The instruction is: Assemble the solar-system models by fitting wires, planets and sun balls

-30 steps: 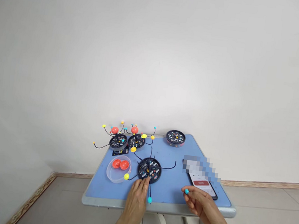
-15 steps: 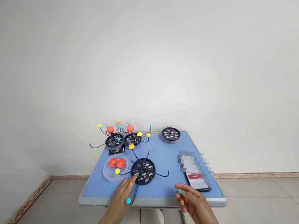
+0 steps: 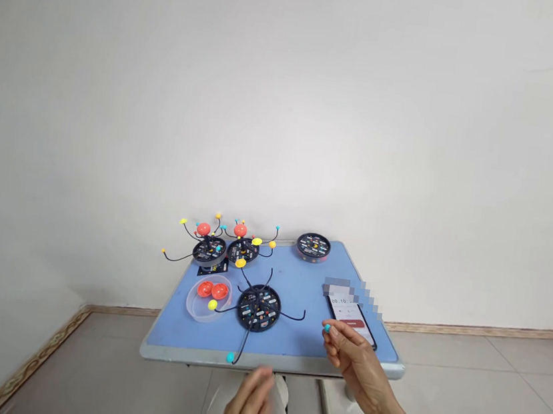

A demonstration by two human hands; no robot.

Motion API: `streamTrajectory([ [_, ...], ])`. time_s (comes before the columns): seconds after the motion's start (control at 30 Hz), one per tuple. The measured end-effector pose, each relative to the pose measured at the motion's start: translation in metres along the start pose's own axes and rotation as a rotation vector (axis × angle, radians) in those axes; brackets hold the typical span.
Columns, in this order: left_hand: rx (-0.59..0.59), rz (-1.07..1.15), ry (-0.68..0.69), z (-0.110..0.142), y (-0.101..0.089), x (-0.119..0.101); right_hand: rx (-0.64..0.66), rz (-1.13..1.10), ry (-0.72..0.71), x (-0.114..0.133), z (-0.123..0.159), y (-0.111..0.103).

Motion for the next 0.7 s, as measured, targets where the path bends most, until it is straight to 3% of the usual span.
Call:
streamTrajectory([
  [0.1, 0.081, 0.169, -0.025, -0.053, 0.026, -0.025, 0.04, 0.008, 0.015, -0.002, -0.009, 0.006],
  [0.23, 0.138, 0.25, -0.116, -0.101, 0.055, -0.033, 0.088, 0.077, 0.008, -0.002, -0.018, 0.013],
  [0.37, 0.151, 0.257, -0.136, -0.116, 0.069, -0.035, 0.096, 0.143, -0.018, 0.0, -0.025, 0.021],
  [0.7, 0.195, 0.25, -0.097, -0.13, 0.074, -0.042, 0.11, 0.35, -0.085, 0.004, -0.031, 0.033],
])
Point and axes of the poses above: each hand's wrist, its own z-axis away from the middle knuckle, its own y-axis out of the palm, x = y × z, the point moved 2 cm from there along -z, towards the middle knuckle, and after that the axes turned 11 degrees about -z, right-handed, at the moved point
